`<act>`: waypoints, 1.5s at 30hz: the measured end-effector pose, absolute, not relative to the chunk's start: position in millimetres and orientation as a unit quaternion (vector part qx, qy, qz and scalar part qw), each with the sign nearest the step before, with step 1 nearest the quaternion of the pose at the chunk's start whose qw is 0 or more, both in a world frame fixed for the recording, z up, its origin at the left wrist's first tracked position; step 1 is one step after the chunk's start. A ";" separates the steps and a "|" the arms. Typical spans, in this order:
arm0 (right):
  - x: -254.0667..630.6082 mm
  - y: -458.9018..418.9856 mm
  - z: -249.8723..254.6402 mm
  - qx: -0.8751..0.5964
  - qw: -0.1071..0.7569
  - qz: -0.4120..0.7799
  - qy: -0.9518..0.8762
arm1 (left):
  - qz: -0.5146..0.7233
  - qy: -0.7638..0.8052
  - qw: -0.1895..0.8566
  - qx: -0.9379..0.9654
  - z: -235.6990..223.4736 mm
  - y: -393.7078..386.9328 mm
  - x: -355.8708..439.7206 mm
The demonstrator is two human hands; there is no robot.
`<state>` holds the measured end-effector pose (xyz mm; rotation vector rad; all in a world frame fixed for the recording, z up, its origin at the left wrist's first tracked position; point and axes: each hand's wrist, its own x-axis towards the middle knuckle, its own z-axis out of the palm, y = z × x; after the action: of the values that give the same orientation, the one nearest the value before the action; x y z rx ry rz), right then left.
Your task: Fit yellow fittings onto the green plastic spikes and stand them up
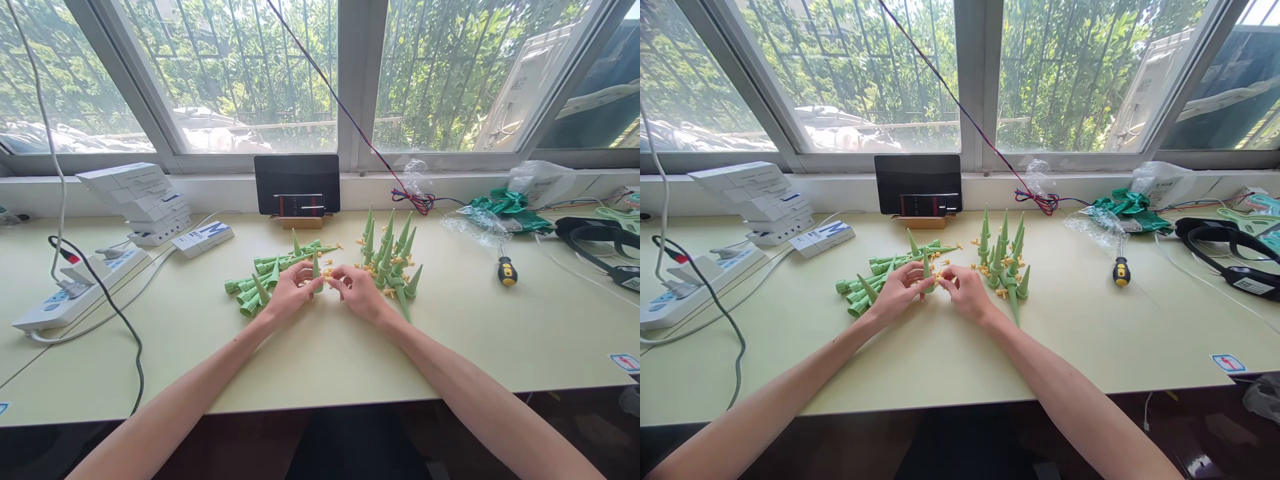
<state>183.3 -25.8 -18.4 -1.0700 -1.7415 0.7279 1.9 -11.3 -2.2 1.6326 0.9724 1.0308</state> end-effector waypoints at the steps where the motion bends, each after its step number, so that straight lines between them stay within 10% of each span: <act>1: 183.4 -25.8 -18.3 -0.437 0.465 0.296 -0.710 | 0.420 0.397 0.470 0.667 -1.9 -11.4 2.0; 45: 184.0 -23.5 -20.9 -0.464 0.433 0.268 -0.725 | 0.403 0.392 0.485 0.670 0.6 -13.1 3.2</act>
<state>184.0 -23.5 -20.9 -1.1551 -1.8063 0.6670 3.2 -13.1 0.6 1.6297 0.9541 0.9805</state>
